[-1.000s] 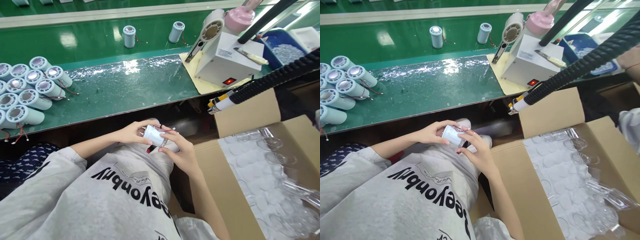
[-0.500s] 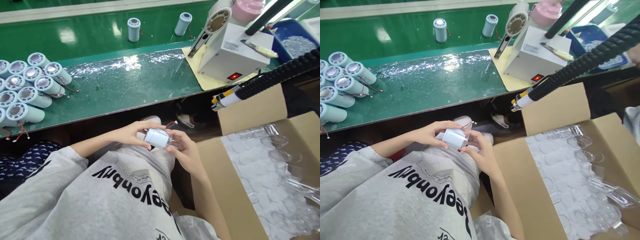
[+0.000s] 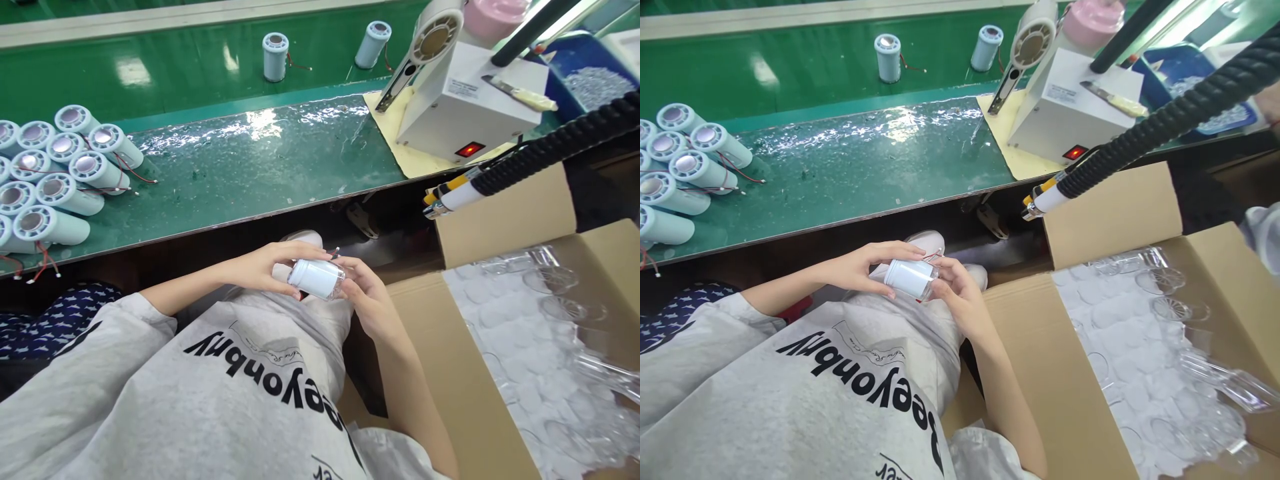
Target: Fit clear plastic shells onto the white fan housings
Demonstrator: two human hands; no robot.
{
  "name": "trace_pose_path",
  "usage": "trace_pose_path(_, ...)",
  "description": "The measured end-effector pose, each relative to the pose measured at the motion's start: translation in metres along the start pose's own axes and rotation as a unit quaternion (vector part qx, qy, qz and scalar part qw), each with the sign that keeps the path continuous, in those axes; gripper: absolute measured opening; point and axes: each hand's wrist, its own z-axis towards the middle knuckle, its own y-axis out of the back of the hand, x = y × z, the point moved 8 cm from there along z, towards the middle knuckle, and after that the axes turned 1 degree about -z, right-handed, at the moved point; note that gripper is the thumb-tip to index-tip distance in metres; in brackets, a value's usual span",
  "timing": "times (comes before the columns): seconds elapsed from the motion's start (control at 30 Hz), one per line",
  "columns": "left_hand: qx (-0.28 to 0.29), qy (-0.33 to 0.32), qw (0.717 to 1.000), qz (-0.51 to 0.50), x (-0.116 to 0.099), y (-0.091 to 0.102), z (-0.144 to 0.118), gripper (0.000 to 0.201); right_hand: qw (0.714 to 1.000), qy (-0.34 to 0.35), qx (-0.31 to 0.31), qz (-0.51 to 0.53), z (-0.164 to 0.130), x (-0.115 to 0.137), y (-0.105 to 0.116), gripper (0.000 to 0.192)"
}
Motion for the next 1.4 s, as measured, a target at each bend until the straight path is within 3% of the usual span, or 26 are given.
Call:
trace_pose_path(0.2,-0.002,-0.03,0.999,0.029,-0.003,0.001,0.0,0.069,0.997,-0.052,-0.034,0.054,0.001,-0.015,0.002,0.055)
trace_pose_path(0.5,0.006,-0.027,0.999,0.027,0.0,-0.001,0.002,0.067,0.981,-0.159,-0.022,0.106,0.003,-0.028,-0.013,0.074)
trace_pose_path(0.67,-0.002,-0.039,0.999,0.002,0.002,0.0,0.001,0.068,0.974,-0.187,0.025,0.122,0.004,-0.032,-0.02,0.067)
trace_pose_path(0.87,-0.015,0.027,0.999,-0.017,0.006,-0.003,0.001,0.061,0.957,-0.249,0.084,0.124,-0.002,-0.048,-0.024,0.074)
trace_pose_path(0.97,-0.037,0.053,0.998,-0.02,0.005,-0.002,0.0,0.062,0.981,-0.181,0.057,0.045,-0.002,-0.049,-0.015,0.061)
trace_pose_path(1.03,-0.053,0.081,0.995,-0.033,0.007,-0.001,-0.002,0.063,0.997,-0.041,-0.038,-0.056,-0.001,-0.032,0.003,0.039)
trace_pose_path(1.1,-0.061,0.105,0.991,-0.057,0.01,-0.001,-0.004,0.065,0.969,0.147,-0.1,-0.172,-0.009,-0.003,0.009,0.031)
trace_pose_path(1.17,-0.058,0.121,0.988,-0.079,0.011,-0.002,-0.005,0.068,0.918,0.286,-0.077,-0.263,-0.02,0.017,0.0,0.036)
trace_pose_path(1.2,-0.053,0.125,0.987,-0.086,0.012,-0.003,-0.005,0.07,0.903,0.317,-0.05,-0.287,-0.023,0.021,-0.006,0.038)
trace_pose_path(1.27,-0.038,0.121,0.988,-0.085,0.011,-0.003,-0.004,0.072,0.912,0.305,-0.015,-0.274,-0.023,0.02,-0.007,0.043)
trace_pose_path(1.4,-0.008,0.07,0.996,-0.056,0.002,-0.001,-0.001,0.074,0.984,0.148,0.01,-0.101,-0.013,0.0,-0.001,0.057)
